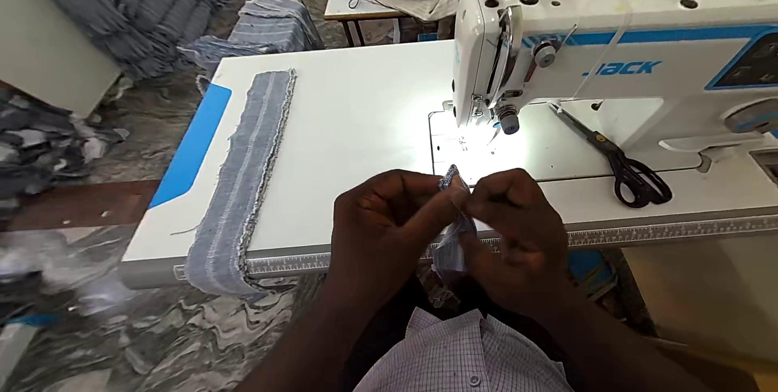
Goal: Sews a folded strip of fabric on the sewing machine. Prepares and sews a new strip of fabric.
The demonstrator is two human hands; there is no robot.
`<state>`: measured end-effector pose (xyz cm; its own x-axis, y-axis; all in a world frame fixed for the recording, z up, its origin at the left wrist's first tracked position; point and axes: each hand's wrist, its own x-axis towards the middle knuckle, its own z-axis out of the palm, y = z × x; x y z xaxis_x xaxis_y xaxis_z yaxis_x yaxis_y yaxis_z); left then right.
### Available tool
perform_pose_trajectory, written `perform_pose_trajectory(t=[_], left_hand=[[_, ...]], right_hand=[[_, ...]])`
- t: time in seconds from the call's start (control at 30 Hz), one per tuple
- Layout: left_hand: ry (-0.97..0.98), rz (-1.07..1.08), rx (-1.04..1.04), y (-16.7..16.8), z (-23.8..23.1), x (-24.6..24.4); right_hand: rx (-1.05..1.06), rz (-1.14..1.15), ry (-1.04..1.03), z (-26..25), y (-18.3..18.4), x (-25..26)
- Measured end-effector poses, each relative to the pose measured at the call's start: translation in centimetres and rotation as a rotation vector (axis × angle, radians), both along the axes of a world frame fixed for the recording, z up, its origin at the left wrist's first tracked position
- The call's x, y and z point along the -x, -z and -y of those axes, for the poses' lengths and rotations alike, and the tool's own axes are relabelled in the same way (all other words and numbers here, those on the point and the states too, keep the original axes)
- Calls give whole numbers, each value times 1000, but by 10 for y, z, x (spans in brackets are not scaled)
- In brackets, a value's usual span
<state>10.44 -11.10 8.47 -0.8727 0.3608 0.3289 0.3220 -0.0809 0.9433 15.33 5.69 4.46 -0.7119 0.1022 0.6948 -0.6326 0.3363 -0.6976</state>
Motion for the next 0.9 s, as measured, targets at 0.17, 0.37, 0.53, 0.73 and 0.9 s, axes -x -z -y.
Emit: perform_pose_trajectory(t=[0.17, 0.37, 0.53, 0.73, 0.9], left_hand=[[70, 54, 123, 19, -25, 12], [268, 275, 506, 49, -60, 71], [202, 262, 824, 73, -83, 115], [-30, -271, 1023, 77, -52, 100], [70, -623, 990, 103, -47, 68]], right_hand=[[317, 371, 2, -24, 17, 15], [-260, 444, 500, -45, 35, 17], [-647, 510, 553, -36, 74, 32], [-819, 340, 158, -108, 71, 84], [-825, 310, 121, -114, 72, 88]])
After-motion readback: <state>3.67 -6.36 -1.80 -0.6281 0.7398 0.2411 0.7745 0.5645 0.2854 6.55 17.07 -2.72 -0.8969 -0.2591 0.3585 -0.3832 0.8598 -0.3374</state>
